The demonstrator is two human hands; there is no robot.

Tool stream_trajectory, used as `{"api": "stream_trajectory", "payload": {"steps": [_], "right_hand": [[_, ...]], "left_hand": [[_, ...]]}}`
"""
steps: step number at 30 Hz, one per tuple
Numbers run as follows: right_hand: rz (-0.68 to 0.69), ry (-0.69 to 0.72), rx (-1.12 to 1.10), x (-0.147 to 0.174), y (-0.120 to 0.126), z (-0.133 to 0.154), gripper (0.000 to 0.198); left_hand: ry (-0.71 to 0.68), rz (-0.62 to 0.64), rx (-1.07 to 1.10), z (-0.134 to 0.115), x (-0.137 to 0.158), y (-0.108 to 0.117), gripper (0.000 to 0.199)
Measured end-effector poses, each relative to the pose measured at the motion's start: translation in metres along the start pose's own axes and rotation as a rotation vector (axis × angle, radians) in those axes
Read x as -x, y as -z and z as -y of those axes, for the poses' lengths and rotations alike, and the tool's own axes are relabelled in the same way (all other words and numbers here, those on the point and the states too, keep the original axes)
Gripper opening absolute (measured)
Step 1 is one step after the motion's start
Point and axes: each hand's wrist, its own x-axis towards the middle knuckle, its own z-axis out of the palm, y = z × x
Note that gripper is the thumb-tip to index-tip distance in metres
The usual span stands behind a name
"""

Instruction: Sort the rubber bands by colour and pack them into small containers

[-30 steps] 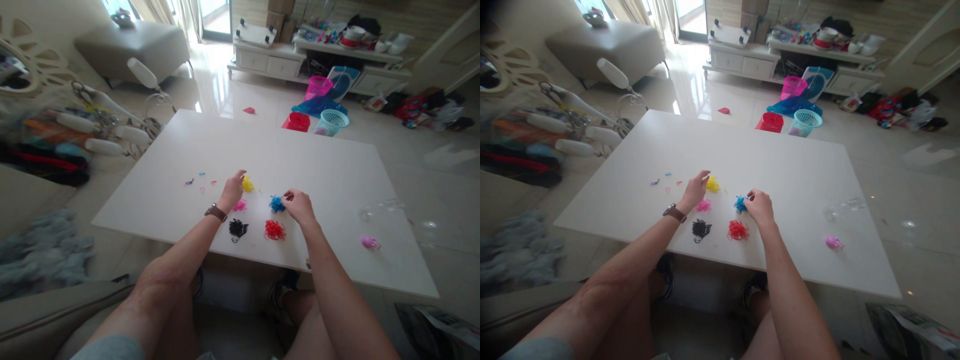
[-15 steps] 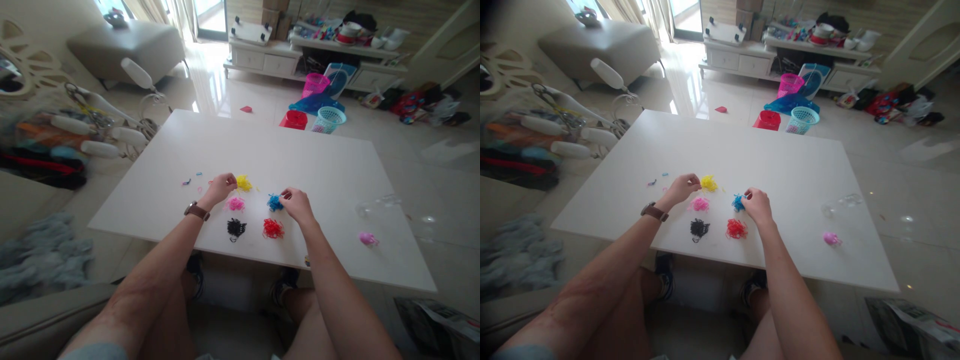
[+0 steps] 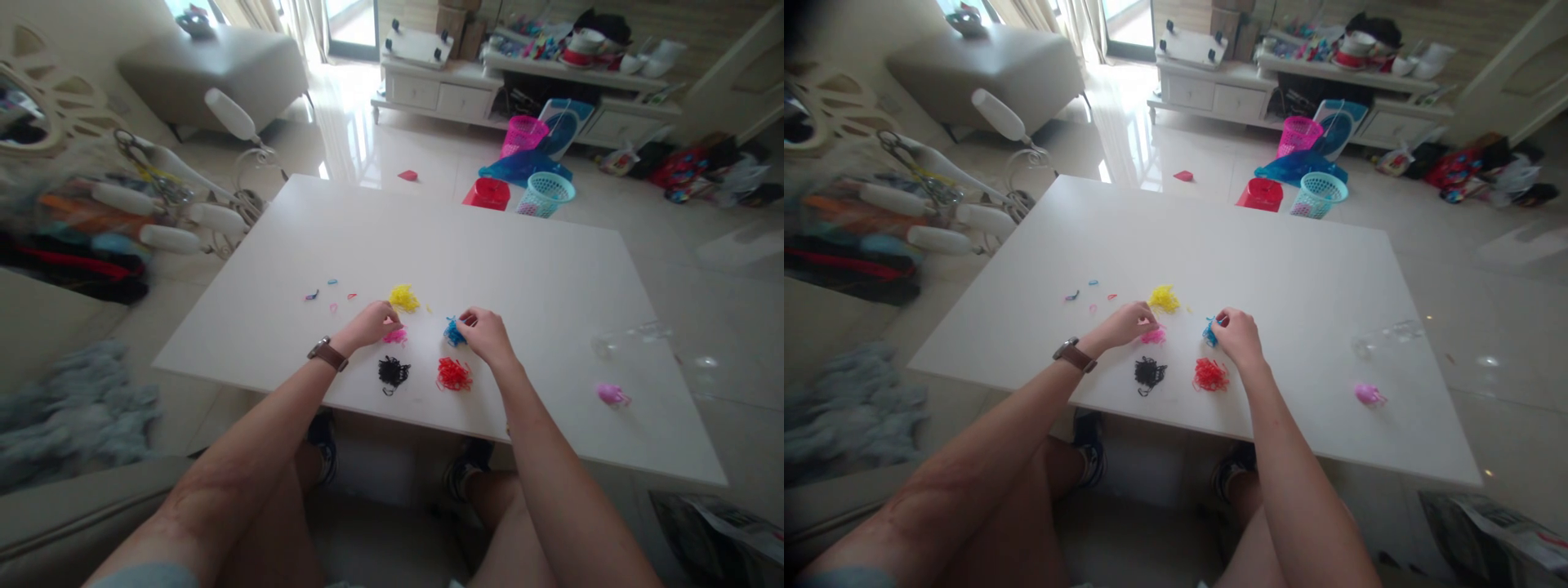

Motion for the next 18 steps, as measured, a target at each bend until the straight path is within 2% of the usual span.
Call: {"api": "stream_trajectory", "payload": {"steps": [5,10,15,18], "right_hand": [[0.001,0.002,-0.004,0.002,0.001,0.002,0.010],[0.009,0.007,0.000,0.002,0.001,0.003,0.011],[0.014,0.008,-0.002,0.004,0.002,0.004,0.012],[0.019,0.003,-0.003,0.005,0.004,0.006,0.012]], "left_hand": [[0.070,-0.065,-0.062,0.007,-0.003,-0.002,0.029],[0.079,-0.032,-0.215,0.016,-0.010,-0.016,0.038],[0.085,-0.051,-0.182,0.013,-0.013,-0.020,0.041],[0.073,-0.006,-0.152,0.008,-0.012,-0.019,0.036]]}}
